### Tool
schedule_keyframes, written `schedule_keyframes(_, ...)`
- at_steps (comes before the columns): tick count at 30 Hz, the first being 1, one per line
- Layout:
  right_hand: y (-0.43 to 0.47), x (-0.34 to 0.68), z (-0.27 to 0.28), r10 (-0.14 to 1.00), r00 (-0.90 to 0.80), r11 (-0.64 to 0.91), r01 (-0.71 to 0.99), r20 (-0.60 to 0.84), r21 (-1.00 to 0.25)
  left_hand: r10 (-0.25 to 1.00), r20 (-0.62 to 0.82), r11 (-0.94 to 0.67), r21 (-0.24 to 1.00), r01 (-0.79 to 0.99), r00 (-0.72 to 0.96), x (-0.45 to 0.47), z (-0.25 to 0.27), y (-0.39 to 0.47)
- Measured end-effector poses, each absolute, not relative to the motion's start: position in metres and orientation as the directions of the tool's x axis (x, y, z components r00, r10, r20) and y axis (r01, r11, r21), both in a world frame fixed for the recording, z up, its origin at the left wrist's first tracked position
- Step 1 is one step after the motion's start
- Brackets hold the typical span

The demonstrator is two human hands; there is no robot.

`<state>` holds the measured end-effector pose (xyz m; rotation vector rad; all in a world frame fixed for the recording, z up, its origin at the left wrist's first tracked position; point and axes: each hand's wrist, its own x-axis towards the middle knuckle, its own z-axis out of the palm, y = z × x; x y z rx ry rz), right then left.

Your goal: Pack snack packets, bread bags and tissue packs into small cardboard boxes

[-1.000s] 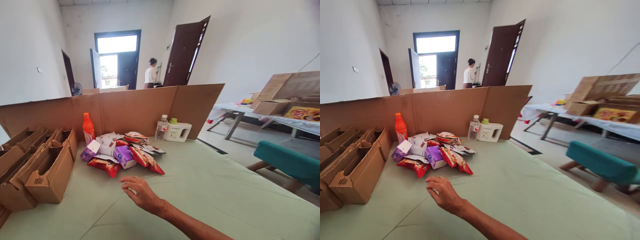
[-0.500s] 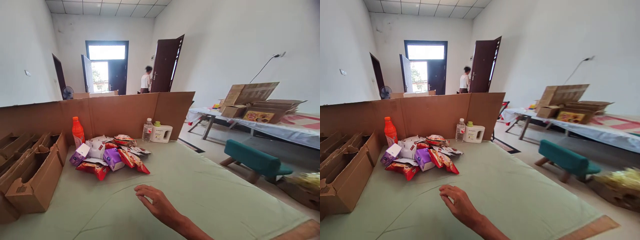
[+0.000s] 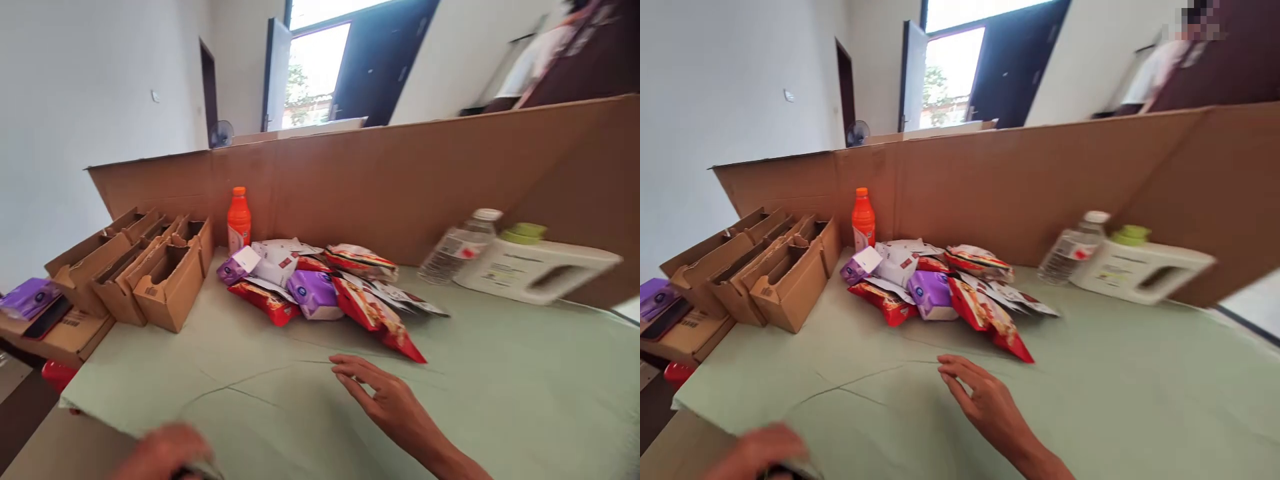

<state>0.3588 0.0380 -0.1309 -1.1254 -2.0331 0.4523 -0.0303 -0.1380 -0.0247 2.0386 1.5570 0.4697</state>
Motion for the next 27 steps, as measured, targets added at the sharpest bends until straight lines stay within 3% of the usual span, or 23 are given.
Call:
schedule_keyframes(2,0.043,0.359,-0.142,0.843,-0.344,0.538,0.554,0.413,-0.635,0.977,0.135,-0.21,0.521,0.828,0.163,-0.045,-0.007,-0.113)
schedule_keyframes(4,0.044,0.356,-0.154,0.842,-0.369,0.539,0.544,0.394,-0.643,0.903,0.427,-0.185,0.301,0.935,0.041,-0.058,0.011,-0.076)
schedule_keyframes(7,0.039,0.347,-0.171,0.832,-0.385,0.554,0.554,0.398,-0.621,0.83,0.552,-0.009,0.162,0.987,-0.083,-0.071,0.025,-0.01)
schedule_keyframes(12,0.032,0.339,-0.181,0.828,-0.347,0.558,0.578,0.44,-0.595,0.825,0.542,0.056,0.199,0.978,-0.158,-0.082,0.02,0.05)
schedule_keyframes(18,0.032,0.342,-0.18,0.833,-0.341,0.553,0.552,0.437,-0.624,0.818,0.567,-0.044,0.226,0.973,-0.095,-0.096,0.027,-0.03)
schedule_keyframes(24,0.028,0.337,-0.18,0.859,-0.322,0.512,0.529,0.399,-0.676,0.922,0.385,-0.241,0.477,0.845,0.045,-0.067,0.016,-0.127)
schedule_keyframes(27,0.023,0.332,-0.167,0.859,-0.36,0.502,0.453,0.364,-0.736,0.918,0.392,-0.291,0.548,0.785,0.067,-0.046,0.0,-0.137)
